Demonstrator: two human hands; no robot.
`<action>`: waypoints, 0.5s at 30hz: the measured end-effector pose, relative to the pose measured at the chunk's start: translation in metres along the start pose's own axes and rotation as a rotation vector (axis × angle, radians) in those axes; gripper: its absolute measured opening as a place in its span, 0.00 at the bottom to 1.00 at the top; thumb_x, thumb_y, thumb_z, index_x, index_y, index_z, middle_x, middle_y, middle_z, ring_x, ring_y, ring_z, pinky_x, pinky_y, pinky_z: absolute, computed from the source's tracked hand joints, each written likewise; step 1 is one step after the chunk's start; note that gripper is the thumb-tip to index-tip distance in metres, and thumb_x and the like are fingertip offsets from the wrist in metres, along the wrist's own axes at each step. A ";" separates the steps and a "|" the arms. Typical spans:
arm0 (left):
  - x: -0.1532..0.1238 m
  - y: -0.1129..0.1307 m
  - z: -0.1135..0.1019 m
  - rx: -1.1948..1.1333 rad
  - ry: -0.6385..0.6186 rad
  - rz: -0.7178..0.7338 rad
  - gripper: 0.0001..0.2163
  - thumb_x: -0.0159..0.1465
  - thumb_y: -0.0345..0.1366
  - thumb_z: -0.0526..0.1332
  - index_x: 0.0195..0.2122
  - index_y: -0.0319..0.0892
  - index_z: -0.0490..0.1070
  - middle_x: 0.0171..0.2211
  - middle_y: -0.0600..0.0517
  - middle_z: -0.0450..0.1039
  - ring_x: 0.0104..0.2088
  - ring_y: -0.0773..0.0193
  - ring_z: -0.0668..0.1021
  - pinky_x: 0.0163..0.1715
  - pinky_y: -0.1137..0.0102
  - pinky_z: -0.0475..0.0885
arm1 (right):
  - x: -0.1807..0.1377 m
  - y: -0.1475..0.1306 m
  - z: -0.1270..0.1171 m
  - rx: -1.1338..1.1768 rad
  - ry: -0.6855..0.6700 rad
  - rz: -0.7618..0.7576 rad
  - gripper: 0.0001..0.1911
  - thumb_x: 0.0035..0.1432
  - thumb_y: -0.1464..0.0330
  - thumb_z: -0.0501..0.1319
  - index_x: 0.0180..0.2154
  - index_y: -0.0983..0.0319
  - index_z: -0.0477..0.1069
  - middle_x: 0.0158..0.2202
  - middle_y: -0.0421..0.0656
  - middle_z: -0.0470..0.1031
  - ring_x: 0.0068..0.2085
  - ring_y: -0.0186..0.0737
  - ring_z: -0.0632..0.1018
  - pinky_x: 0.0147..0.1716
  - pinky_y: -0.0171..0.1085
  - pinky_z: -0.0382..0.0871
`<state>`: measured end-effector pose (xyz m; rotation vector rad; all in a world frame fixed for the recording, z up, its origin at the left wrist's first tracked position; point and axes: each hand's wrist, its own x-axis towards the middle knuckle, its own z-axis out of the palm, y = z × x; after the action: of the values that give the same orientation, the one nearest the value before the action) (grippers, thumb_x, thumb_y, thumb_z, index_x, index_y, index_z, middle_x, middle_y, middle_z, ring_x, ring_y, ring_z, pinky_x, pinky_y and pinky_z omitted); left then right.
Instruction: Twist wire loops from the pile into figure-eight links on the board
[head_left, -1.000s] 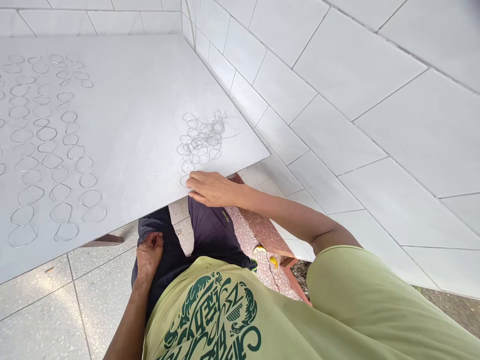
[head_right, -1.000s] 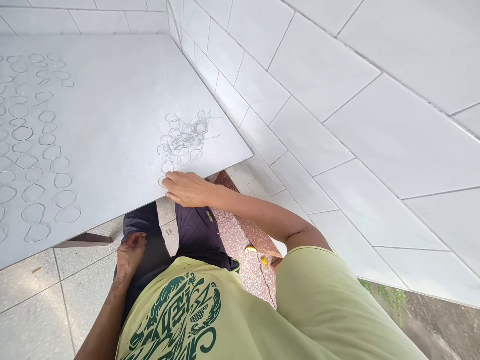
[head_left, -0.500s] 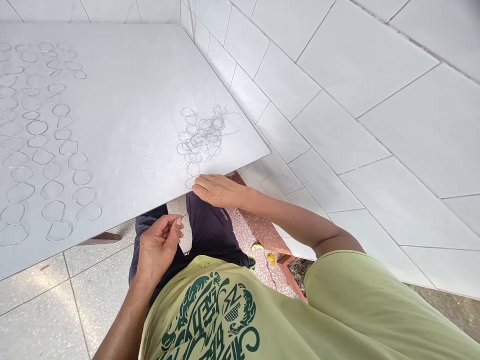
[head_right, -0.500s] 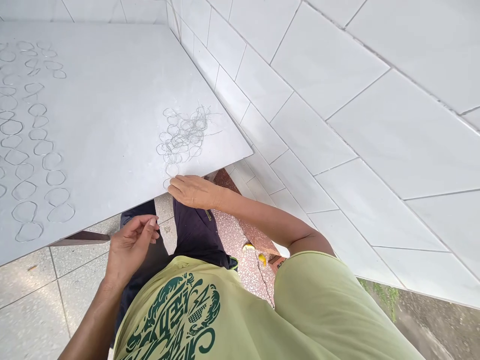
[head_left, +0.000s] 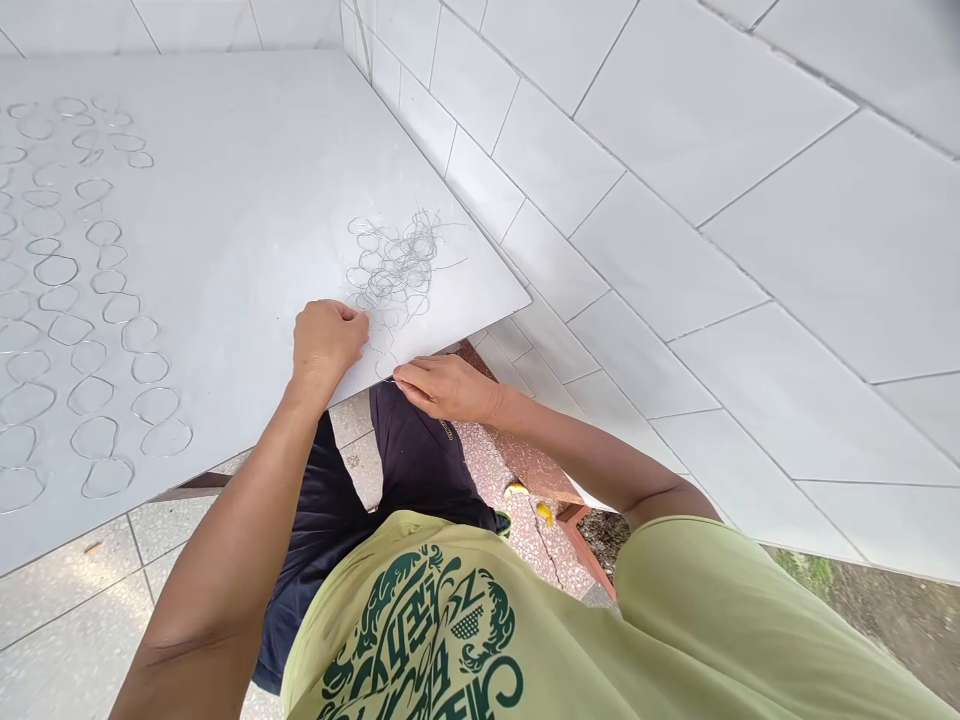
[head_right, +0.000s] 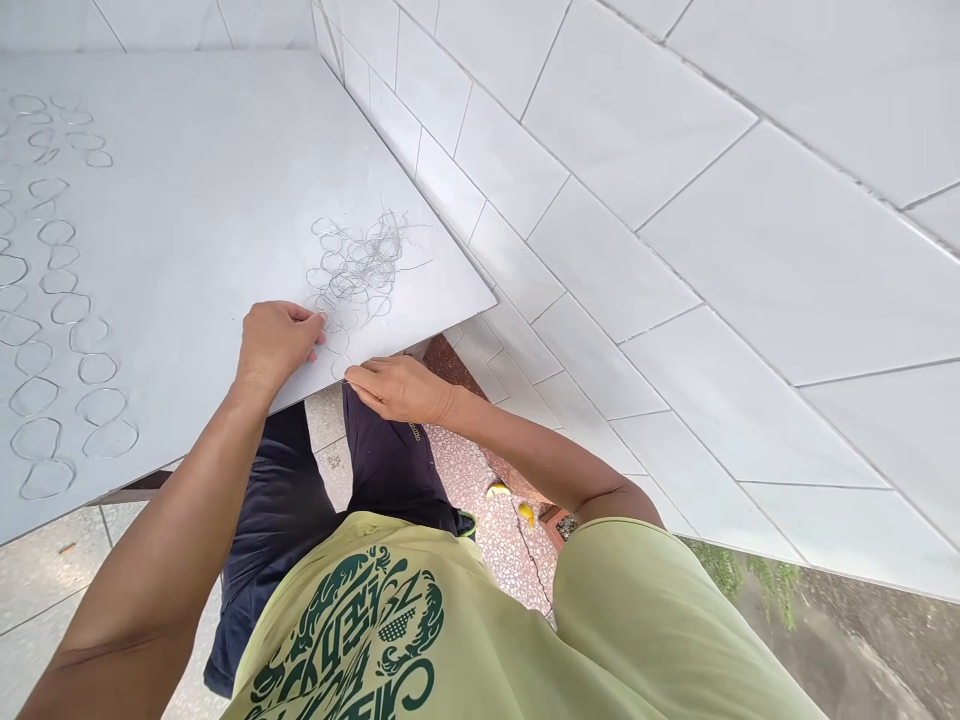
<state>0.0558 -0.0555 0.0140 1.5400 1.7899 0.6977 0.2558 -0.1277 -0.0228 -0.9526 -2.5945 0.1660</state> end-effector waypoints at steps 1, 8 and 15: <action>0.001 0.000 0.001 -0.021 -0.008 -0.005 0.10 0.66 0.34 0.65 0.30 0.34 0.78 0.21 0.49 0.73 0.26 0.58 0.79 0.42 0.56 0.78 | -0.001 0.000 -0.001 0.066 0.018 0.038 0.09 0.76 0.71 0.52 0.40 0.60 0.68 0.32 0.43 0.76 0.32 0.39 0.73 0.35 0.38 0.64; -0.006 -0.017 0.004 -0.186 0.009 0.115 0.09 0.69 0.36 0.62 0.36 0.37 0.79 0.28 0.50 0.80 0.24 0.66 0.77 0.35 0.66 0.74 | 0.000 -0.002 -0.004 0.483 0.170 0.423 0.05 0.71 0.65 0.57 0.40 0.57 0.69 0.35 0.40 0.78 0.32 0.37 0.75 0.33 0.35 0.68; -0.008 -0.025 0.010 -0.202 0.033 0.153 0.09 0.70 0.36 0.62 0.37 0.37 0.78 0.29 0.51 0.80 0.25 0.66 0.79 0.37 0.67 0.73 | 0.008 0.006 -0.006 0.506 0.278 0.577 0.09 0.69 0.63 0.59 0.49 0.56 0.72 0.40 0.38 0.83 0.24 0.33 0.71 0.31 0.35 0.67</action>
<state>0.0481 -0.0681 -0.0099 1.5465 1.5824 0.9528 0.2556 -0.1181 -0.0160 -1.3684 -1.8312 0.7391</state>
